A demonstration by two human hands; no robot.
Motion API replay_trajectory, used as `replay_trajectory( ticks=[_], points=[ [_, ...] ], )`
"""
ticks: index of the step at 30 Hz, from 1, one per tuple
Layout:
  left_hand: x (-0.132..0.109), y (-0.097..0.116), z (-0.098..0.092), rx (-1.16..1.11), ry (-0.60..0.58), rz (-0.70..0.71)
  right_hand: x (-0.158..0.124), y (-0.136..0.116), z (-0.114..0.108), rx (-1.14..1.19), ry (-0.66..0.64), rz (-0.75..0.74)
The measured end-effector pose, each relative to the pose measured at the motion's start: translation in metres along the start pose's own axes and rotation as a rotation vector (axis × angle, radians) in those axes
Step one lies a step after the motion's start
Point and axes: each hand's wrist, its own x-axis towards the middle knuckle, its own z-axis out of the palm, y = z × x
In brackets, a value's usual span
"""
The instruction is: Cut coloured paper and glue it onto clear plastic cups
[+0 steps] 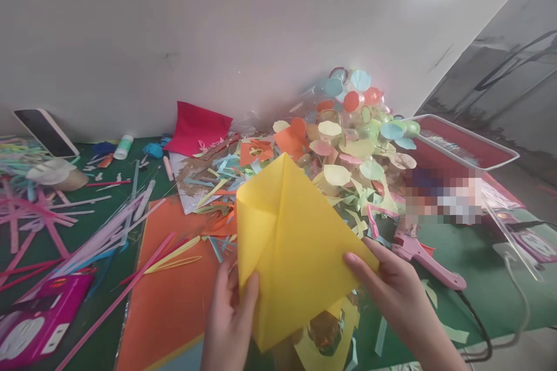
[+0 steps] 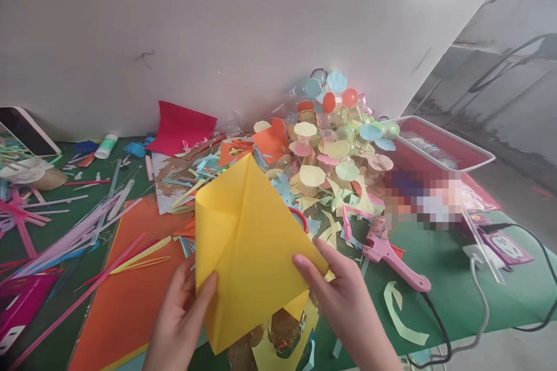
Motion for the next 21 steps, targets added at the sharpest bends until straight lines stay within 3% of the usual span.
replay_trajectory(
  ticks=[4,8,12,16,21],
  points=[
    [-0.005,0.004,-0.003,-0.015,0.053,0.017,0.001,0.016,-0.004,-0.051,-0.051,0.048],
    [0.001,0.002,-0.010,0.027,0.099,0.056,0.003,0.020,-0.004,-0.040,-0.182,0.090],
    [0.010,-0.001,-0.019,0.151,0.090,0.052,0.007,0.015,-0.010,-0.006,-0.281,0.130],
    [0.013,0.000,-0.022,0.243,0.007,0.061,0.015,0.003,-0.017,0.175,-0.344,0.196],
    [0.009,0.004,-0.017,0.221,-0.002,0.094,0.026,-0.005,-0.013,0.294,-0.482,0.392]
  ],
)
